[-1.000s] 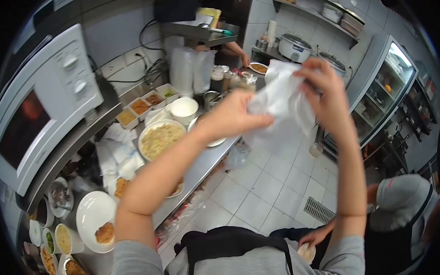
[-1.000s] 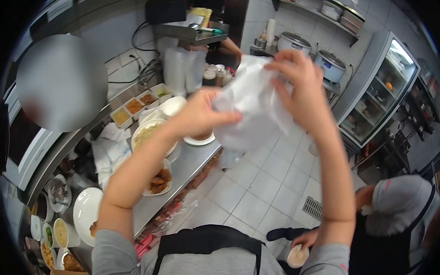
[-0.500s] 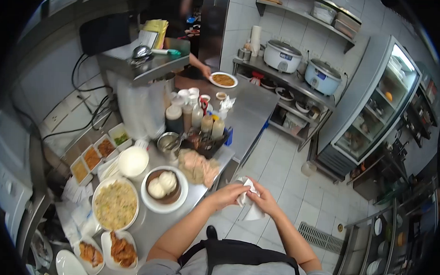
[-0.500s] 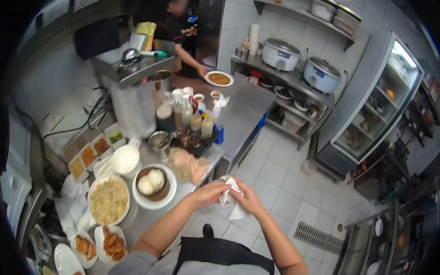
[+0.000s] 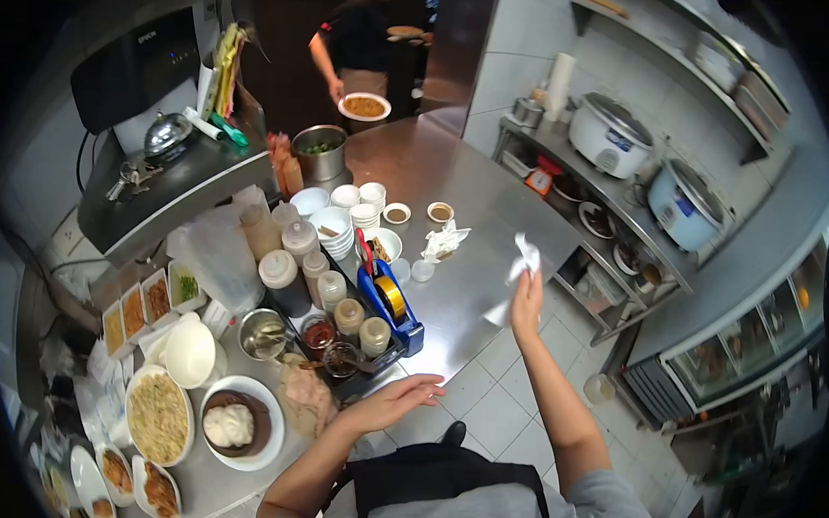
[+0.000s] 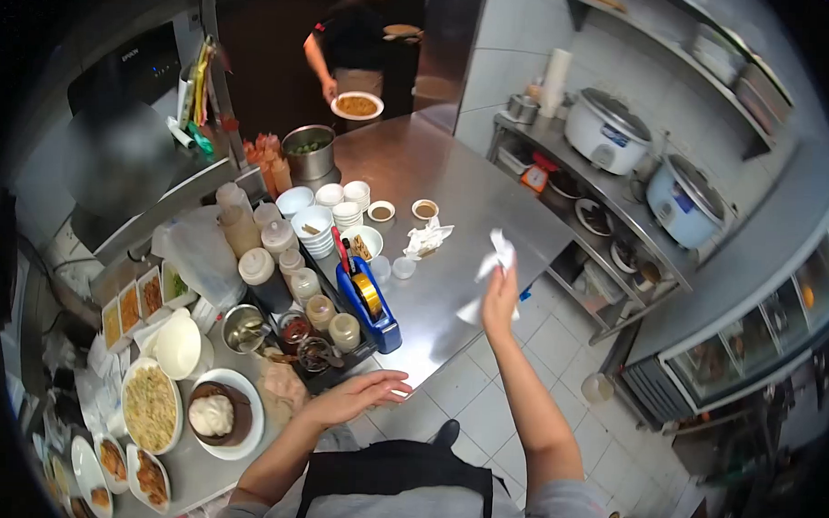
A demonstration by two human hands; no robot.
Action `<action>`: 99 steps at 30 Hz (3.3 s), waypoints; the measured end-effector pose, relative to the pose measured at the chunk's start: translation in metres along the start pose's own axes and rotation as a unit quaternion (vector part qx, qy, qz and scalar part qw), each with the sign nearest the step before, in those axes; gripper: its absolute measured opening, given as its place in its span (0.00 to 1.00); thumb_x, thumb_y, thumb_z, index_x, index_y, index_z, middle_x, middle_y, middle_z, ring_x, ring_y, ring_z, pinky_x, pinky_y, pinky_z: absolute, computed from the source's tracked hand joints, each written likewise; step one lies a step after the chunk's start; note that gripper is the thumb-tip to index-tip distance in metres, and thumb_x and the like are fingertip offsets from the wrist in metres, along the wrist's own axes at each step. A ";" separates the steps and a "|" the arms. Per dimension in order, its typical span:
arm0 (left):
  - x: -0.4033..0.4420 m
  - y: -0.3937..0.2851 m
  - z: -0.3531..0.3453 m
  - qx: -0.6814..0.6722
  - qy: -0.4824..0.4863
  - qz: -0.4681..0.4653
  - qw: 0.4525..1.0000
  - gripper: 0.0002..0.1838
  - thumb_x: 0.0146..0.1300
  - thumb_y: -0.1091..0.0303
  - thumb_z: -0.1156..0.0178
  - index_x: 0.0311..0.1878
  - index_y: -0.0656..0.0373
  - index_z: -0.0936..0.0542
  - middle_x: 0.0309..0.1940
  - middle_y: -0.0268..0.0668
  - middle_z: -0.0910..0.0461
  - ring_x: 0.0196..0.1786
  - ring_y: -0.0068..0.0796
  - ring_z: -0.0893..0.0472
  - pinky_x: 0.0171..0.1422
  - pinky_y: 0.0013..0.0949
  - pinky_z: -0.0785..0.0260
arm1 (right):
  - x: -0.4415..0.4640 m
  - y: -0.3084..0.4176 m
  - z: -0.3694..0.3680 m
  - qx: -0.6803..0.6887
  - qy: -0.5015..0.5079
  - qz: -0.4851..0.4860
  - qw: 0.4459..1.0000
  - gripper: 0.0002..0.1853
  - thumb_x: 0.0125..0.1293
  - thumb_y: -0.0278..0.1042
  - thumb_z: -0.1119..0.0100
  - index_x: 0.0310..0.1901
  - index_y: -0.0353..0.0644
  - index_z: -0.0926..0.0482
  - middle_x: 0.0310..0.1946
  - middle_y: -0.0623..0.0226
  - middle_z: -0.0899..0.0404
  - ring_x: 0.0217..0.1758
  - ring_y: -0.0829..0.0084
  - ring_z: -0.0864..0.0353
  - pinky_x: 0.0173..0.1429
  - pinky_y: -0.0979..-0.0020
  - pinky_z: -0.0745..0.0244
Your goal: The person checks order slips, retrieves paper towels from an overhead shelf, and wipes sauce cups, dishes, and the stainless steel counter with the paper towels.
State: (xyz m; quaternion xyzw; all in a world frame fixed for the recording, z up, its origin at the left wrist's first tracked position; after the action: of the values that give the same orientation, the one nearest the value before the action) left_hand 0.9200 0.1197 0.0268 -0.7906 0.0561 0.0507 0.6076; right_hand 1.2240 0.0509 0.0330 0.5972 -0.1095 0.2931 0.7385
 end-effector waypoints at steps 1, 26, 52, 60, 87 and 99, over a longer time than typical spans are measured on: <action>0.007 0.003 0.001 -0.024 -0.038 0.000 0.999 0.24 0.73 0.56 0.59 0.65 0.61 0.37 0.57 0.37 0.28 0.57 0.28 0.27 0.61 0.30 0.37 | 0.021 0.014 -0.021 -0.031 0.023 0.059 0.998 0.23 0.69 0.32 0.56 0.63 0.31 0.39 0.60 0.48 0.33 0.63 0.53 0.33 0.64 0.64 0.39; 0.174 0.003 0.068 0.232 -0.541 -0.007 0.809 0.21 0.61 0.78 0.48 0.59 0.66 0.32 0.56 0.48 0.30 0.59 0.43 0.28 0.62 0.36 0.36 | 0.080 -0.099 -0.233 -0.092 0.574 0.491 0.650 0.35 0.58 0.59 0.45 0.65 0.55 0.37 0.70 0.69 0.44 0.72 0.61 0.48 0.66 0.49 0.50; 0.230 0.026 0.037 0.182 -0.756 -0.017 0.629 0.19 0.50 0.83 0.47 0.47 0.63 0.23 0.50 0.47 0.25 0.55 0.46 0.25 0.62 0.37 0.36 | 0.086 -0.200 -0.220 0.072 0.689 -0.002 0.721 0.13 0.67 0.35 0.51 0.51 0.41 0.28 0.45 0.68 0.28 0.47 0.67 0.28 0.51 0.67 0.33; 0.349 0.079 0.042 0.115 -0.450 -0.001 0.886 0.15 0.63 0.72 0.46 0.52 0.64 0.25 0.42 0.41 0.20 0.43 0.28 0.20 0.45 0.29 0.27 | 0.102 -0.139 -0.217 0.577 0.518 -0.523 0.354 0.14 0.68 0.47 0.50 0.49 0.49 0.27 0.48 0.68 0.25 0.47 0.69 0.25 0.48 0.61 0.25; 0.331 0.050 0.120 0.277 -0.733 0.035 0.620 0.03 0.53 0.72 0.41 0.31 0.60 0.21 0.31 0.41 0.25 0.35 0.45 0.22 0.39 0.41 0.29 | 0.113 -0.158 -0.179 0.001 0.587 0.092 0.805 0.34 0.55 0.44 0.35 0.56 0.33 0.38 0.47 0.49 0.28 0.49 0.54 0.27 0.53 0.57 0.34; 0.307 0.051 0.140 0.347 -0.577 -0.011 0.739 0.11 0.51 0.77 0.43 0.38 0.58 0.18 0.35 0.45 0.24 0.41 0.46 0.23 0.46 0.41 0.30 | 0.093 -0.155 -0.177 0.058 0.629 0.170 0.756 0.18 0.50 0.22 0.41 0.46 0.35 0.21 0.52 0.51 0.25 0.55 0.52 0.27 0.60 0.63 0.32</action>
State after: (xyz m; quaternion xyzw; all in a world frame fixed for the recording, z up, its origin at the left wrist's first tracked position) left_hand 1.2143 0.2332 -0.1037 -0.3447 -0.3002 0.4673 0.7567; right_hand 1.3531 0.2291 -0.0931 0.2916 0.2973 0.7295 0.5425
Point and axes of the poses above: each hand's wrist, its own x-axis towards the middle knuckle, its own z-axis out of the back of the hand, y = z × x, the point moved 6 cm from there along x, towards the middle knuckle
